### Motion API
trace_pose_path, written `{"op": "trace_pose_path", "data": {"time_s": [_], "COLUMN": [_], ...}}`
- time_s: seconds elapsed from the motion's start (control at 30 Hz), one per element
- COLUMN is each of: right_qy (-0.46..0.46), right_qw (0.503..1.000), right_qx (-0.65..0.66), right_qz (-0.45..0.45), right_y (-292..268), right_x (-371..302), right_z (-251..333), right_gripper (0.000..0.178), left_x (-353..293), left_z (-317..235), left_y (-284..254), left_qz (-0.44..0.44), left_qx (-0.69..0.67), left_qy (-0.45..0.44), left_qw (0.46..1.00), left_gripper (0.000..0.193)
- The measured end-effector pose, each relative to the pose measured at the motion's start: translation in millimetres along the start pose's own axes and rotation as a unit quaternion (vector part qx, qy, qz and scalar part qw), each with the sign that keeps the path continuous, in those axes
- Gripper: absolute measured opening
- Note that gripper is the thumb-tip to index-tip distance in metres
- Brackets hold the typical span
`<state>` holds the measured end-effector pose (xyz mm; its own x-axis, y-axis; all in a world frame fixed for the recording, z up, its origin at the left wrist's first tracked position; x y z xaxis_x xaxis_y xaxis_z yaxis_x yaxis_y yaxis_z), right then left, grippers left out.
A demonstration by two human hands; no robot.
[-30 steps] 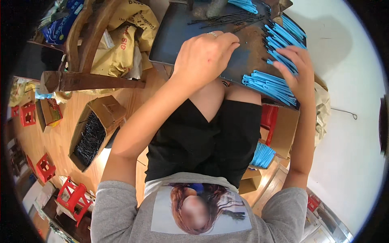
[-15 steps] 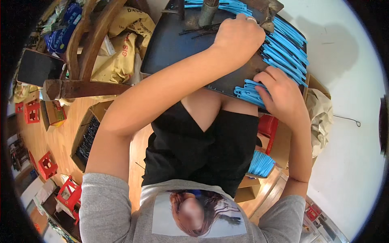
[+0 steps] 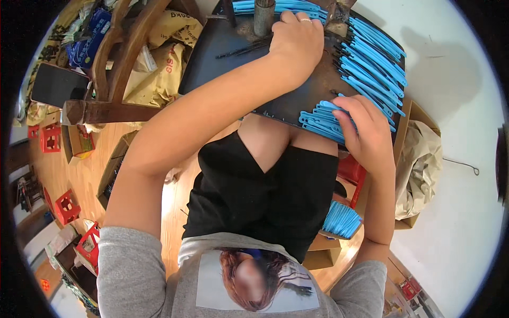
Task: Manually assembling small blue plastic components onto a black base frame.
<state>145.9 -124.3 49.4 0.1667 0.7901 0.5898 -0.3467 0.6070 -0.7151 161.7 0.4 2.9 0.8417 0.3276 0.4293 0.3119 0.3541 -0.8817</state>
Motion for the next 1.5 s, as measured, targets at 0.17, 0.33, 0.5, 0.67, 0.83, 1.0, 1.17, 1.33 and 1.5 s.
{"op": "trace_pose_path", "data": {"time_s": [0.17,0.33,0.5,0.67,0.83,1.0,1.17,1.33,1.5], "right_qy": [0.031,0.042,0.012,-0.004,0.005,0.007,0.019,0.0,0.018], "right_qw": [0.999,0.997,0.993,0.986,0.98,0.977,0.971,0.958,0.951], "right_qx": [0.029,0.032,0.047,0.059,0.091,0.06,0.017,0.059,0.034], "right_qz": [-0.022,-0.052,-0.106,-0.155,-0.178,-0.206,-0.238,-0.28,-0.307], "right_y": [3.6,1.2,-6.1,-14.0,-16.3,-21.4,-33.0,-48.8,-51.7], "right_x": [1.1,5.9,9.3,7.4,4.7,-2.3,-6.1,-6.8,-15.5], "right_z": [-0.6,0.3,1.2,3.0,-0.7,-10.0,-13.3,-8.7,-12.7], "right_gripper": [0.016,0.015,0.016,0.017,0.012,0.013,0.016,0.017,0.018], "left_x": [-5.3,-25.1,-28.6,-30.5,-31.8,-40.2,-49.6,-63.9,-59.4], "left_z": [8.5,2.6,2.4,4.3,25.9,33.9,47.0,69.9,72.8], "left_y": [20.3,-0.6,-14.2,-10.0,-14.4,-16.6,-45.2,-78.8,-91.9], "left_qz": [0.004,-0.084,-0.124,-0.11,-0.137,-0.124,-0.142,-0.147,-0.166], "left_qx": [-0.027,-0.021,0.028,0.011,-0.118,-0.216,-0.224,-0.273,-0.392], "left_qy": [0.051,0.134,0.159,0.138,0.015,-0.048,-0.019,0.111,0.173], "left_qw": [0.998,0.987,0.979,0.984,0.983,0.967,0.964,0.944,0.888], "left_gripper": [0.023,0.022,0.02,0.019,0.022,0.028,0.023,0.022,0.018]}}
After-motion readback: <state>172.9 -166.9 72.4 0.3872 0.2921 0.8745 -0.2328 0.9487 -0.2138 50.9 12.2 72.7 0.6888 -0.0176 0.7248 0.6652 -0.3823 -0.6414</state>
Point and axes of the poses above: each hand's wrist, its own x-axis towards the middle knuckle, its own y-axis out of the palm, z = x × y, the point moved 9 cm from there along x, towards the middle knuckle, and after that the axes turned 12 degrees about -z, right-handed, at the moved point
